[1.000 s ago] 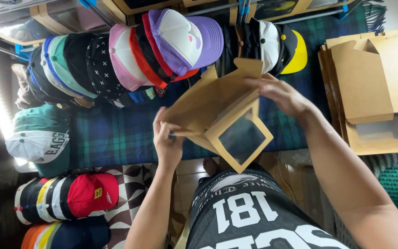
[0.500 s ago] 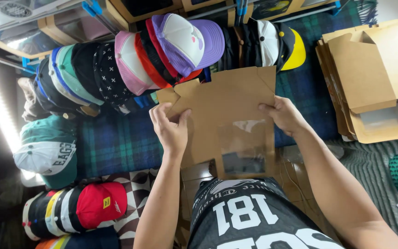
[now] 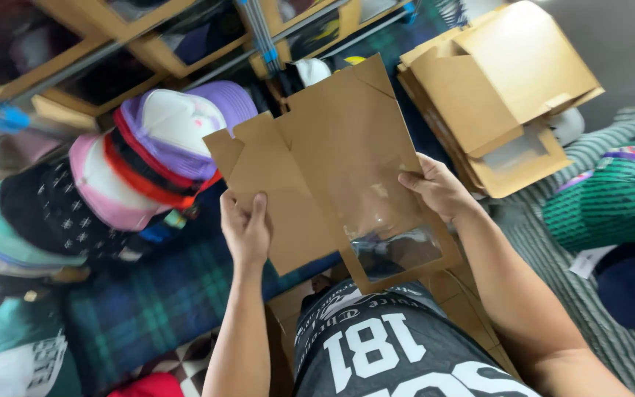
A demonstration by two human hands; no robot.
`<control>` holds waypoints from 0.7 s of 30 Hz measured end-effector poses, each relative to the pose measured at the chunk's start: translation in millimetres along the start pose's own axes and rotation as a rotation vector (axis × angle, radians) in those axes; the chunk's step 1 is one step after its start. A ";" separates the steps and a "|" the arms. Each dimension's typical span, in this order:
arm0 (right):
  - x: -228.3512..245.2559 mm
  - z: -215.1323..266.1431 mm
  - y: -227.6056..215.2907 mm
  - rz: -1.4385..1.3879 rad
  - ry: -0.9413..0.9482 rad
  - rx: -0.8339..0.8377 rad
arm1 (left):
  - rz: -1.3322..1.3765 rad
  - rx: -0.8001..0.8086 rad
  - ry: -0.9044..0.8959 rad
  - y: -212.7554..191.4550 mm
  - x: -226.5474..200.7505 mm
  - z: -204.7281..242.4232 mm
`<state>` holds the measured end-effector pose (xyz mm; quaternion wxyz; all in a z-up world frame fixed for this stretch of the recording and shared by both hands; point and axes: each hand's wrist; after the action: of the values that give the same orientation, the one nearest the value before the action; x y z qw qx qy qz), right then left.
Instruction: The person takes various baseball caps from a shelf and places them one by one into cardboard display boxes, then returns each boxed hat to the shelving unit.
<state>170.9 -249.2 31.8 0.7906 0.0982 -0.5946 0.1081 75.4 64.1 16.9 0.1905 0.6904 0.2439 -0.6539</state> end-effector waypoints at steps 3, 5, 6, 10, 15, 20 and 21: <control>-46.4 -28.7 -43.3 -0.107 -0.050 -0.095 | 0.412 0.199 -0.192 15.9 17.8 2.4; -66.4 -44.4 -68.1 -0.197 -0.106 -0.143 | 0.582 0.324 -0.316 32.5 35.2 8.4; -63.3 -46.9 -75.7 -0.188 -0.103 -0.180 | 0.536 0.313 -0.413 47.8 35.3 14.9; -32.3 -48.0 -101.9 -0.212 -0.067 -0.229 | 0.360 0.281 -0.565 103.6 15.5 6.8; 20.3 -38.7 -131.1 -0.263 -0.071 -0.300 | 0.189 0.281 -0.521 162.8 29.1 -4.6; 79.0 -21.0 -214.0 0.044 -0.235 -0.467 | 0.170 0.509 -0.517 216.2 -2.1 -8.6; 100.1 -7.0 -224.8 0.025 -0.281 -0.444 | 0.095 0.581 -0.554 225.9 -21.0 -10.5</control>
<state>269.0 -457.0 120.1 0.7013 -0.0708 -0.7087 -0.0299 215.8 -114.2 26.0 0.0757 0.5237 -0.0438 -0.8474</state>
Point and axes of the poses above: each hand's wrist, its own z-axis away from the middle knuckle, its own y-axis out of the palm, x = y × z, and after that the axes turned 1 degree about -z, right-handed
